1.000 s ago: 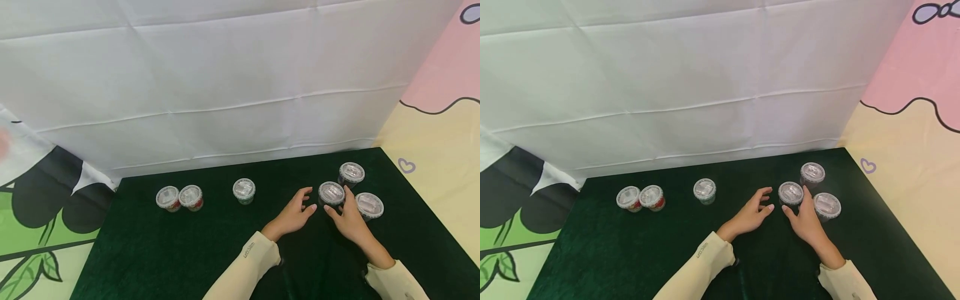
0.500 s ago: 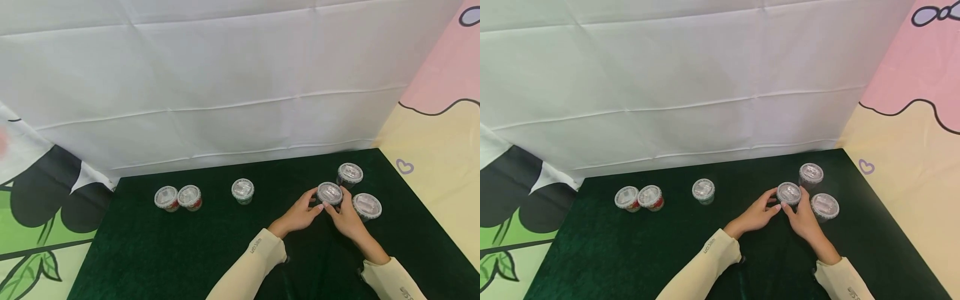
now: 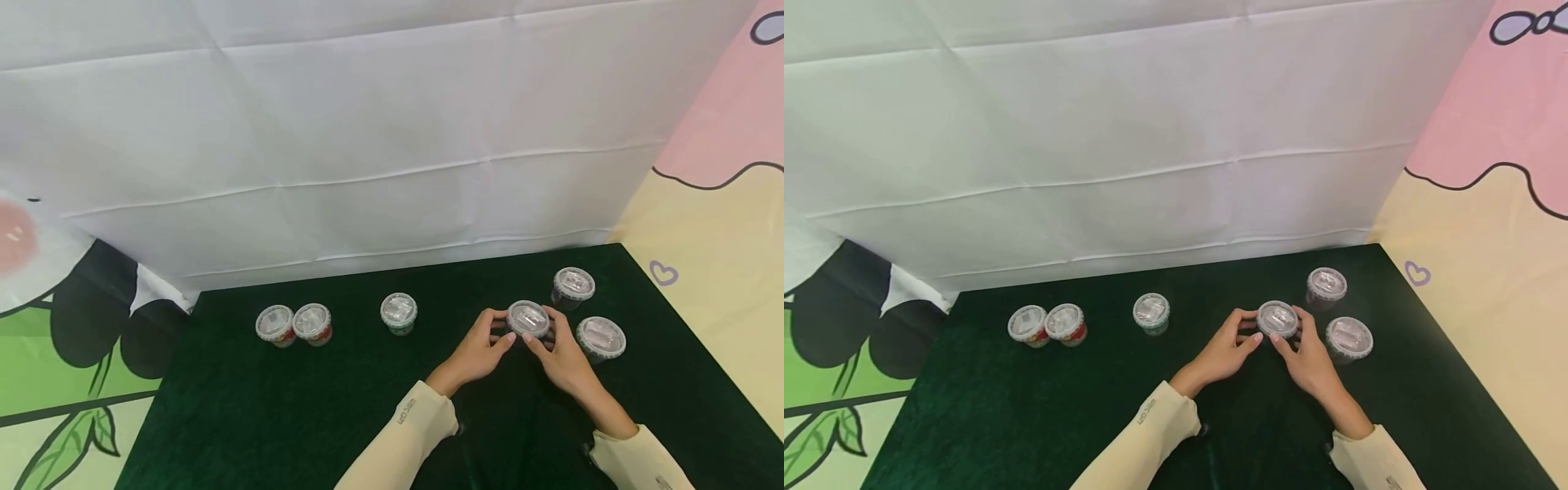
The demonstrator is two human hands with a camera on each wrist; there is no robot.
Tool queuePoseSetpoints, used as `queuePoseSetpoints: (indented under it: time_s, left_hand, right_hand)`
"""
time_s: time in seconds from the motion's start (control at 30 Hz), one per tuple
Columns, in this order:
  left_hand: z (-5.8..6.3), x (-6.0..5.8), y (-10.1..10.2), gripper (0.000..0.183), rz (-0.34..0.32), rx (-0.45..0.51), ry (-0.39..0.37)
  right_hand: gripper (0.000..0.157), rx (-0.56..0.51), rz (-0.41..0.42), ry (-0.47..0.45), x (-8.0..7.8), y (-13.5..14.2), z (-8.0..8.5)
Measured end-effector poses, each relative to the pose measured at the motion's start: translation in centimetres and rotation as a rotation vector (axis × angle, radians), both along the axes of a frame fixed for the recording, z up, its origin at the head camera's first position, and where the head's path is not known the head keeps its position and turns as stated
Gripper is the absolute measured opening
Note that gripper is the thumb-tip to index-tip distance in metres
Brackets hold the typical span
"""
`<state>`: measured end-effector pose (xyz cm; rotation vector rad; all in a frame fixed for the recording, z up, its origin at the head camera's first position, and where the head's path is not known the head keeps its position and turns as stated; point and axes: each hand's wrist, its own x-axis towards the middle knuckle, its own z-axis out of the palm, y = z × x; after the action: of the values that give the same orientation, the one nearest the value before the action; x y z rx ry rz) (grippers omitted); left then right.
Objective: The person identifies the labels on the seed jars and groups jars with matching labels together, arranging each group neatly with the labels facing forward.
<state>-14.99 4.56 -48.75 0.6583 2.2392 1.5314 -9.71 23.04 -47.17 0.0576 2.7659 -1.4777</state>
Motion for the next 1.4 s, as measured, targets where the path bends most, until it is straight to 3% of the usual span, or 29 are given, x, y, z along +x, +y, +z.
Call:
queuePoseSetpoints:
  time_s: [0.17, 0.43, 0.7, 0.93, 1.2, 1.4]
  left_hand:
    - [0.1, 0.5, -1.4, 0.039, 0.02, 0.042, 0.02]
    - [0.4, 0.7, -3.4, 0.044, 0.079, 0.126, 0.112]
    - [0.9, 1.1, -5.3, 0.047, 0.102, 0.14, 0.083]
    - [1.2, 1.5, -6.8, 0.053, 0.065, 0.122, 0.077]
    - [1.5, 1.9, -8.5, 0.062, -0.02, 0.094, 0.017]
    - [1.5, 2.5, -9.5, 0.06, -0.019, 0.123, -0.024]
  right_hand:
    - [0.067, -0.064, 0.046, 0.026, 0.4, -0.7, 0.4]
    - [0.062, -0.151, 0.133, 0.066, 0.8, -2.5, 1.3]
    - [0.061, -0.172, 0.188, 0.041, 1.2, -3.7, 1.9]
    - [0.058, -0.19, 0.241, 0.068, 1.2, -4.3, 2.0]
    - [0.056, -0.217, 0.307, 0.001, 1.5, -5.0, 2.5]
    - [0.055, -0.231, 0.345, -0.037, 1.7, -5.6, 2.6]
